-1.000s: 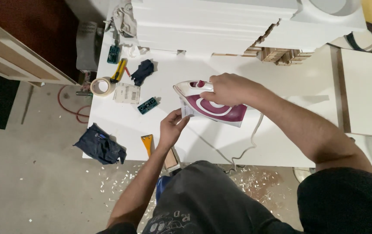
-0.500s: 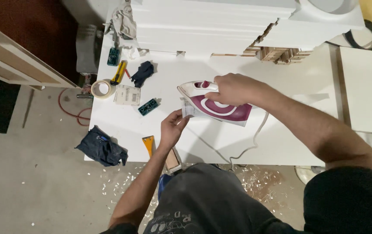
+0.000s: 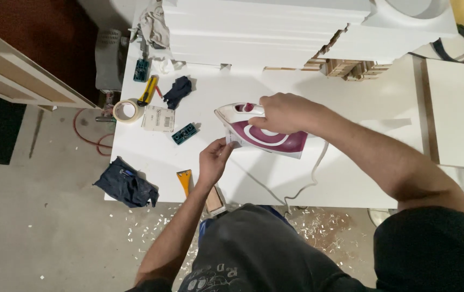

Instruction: The person irons a long white strip of material on a workbench using a clothes iron. They then sand the edges of a white rectangular board using a sanding block and a sanding sponge, alternating between the two tools to smooth the surface.

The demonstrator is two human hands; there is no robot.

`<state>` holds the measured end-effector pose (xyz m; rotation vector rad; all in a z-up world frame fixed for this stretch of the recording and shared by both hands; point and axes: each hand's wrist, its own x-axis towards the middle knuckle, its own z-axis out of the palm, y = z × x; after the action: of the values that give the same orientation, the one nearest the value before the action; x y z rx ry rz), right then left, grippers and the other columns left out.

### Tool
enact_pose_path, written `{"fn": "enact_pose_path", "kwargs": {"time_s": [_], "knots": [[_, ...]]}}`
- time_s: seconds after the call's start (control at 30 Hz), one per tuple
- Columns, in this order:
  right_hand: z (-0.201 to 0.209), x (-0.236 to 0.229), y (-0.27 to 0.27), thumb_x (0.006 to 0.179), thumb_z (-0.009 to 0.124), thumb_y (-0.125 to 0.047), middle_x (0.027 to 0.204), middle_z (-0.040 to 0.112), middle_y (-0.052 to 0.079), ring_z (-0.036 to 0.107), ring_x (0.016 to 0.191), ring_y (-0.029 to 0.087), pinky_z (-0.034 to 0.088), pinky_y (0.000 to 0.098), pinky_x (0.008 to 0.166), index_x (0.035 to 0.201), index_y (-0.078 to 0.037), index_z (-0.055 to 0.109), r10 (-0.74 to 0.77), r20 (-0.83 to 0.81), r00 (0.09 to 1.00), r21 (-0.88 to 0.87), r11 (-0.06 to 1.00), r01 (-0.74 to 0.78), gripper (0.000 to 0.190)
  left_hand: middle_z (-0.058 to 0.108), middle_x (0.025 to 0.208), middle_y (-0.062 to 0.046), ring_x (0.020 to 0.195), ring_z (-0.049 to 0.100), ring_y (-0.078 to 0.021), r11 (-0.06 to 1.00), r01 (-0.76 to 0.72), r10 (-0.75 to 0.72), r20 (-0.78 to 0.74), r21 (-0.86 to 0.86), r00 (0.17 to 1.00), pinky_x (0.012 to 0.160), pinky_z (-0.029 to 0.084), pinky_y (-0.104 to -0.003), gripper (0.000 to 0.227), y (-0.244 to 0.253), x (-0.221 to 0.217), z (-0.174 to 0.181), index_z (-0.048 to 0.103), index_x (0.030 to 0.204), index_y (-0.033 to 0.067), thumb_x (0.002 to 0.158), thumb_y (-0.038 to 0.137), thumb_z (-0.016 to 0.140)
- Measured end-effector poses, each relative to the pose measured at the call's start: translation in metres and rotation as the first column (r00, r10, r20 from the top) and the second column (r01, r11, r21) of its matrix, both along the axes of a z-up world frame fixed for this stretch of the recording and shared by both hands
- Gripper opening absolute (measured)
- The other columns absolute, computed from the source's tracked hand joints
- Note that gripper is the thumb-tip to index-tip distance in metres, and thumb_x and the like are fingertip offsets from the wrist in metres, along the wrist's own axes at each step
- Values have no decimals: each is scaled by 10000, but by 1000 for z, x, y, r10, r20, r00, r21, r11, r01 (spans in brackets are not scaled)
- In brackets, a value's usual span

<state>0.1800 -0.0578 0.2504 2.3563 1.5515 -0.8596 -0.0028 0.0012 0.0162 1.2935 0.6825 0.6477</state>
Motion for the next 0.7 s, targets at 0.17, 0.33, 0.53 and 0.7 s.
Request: {"fn": "enact_pose_path", "kwargs": {"time_s": [0.17, 0.33, 0.53, 0.7], "knots": [[-4, 14, -11, 993, 438, -470, 689, 713, 214, 752, 688, 403, 590, 523, 749, 1126, 58, 627, -43, 0, 999, -11, 999, 43, 576, 799, 991, -108, 990, 723, -143, 999, 1, 1, -57, 36, 998, 948, 577, -343, 158, 3, 1, -9, 789, 1086, 69, 953, 153, 778], [-18, 9, 2, 977, 442, -513, 648, 709, 188, 753, 664, 381, 599, 516, 733, 1099, 37, 632, -4, -2, 1000, 2, 1000, 4, 595, 797, 983, -122, 1004, 734, -179, 997, 7, -4, -44, 75, 999, 954, 567, -369, 149, -1, 0, 4, 784, 1074, 49, 944, 122, 777], [-20, -1, 17, 966, 462, -521, 698, 721, 207, 761, 701, 377, 606, 505, 740, 1091, 20, 637, 69, -39, 997, 56, 996, -67, 582, 799, 995, -127, 1017, 739, -196, 996, 8, -1, -87, 84, 996, 960, 566, -393, 174, 3, 1, -17, 784, 1094, 66, 945, 154, 781], [-4, 5, -4, 995, 445, -508, 911, 737, 292, 745, 914, 473, 593, 557, 786, 1171, 65, 632, 32, 1, 999, 11, 999, -32, 628, 802, 999, -93, 1037, 733, -178, 998, 25, -20, -97, 59, 995, 969, 560, -365, 182, 0, -1, -1, 785, 1096, 78, 956, 193, 778]]}}
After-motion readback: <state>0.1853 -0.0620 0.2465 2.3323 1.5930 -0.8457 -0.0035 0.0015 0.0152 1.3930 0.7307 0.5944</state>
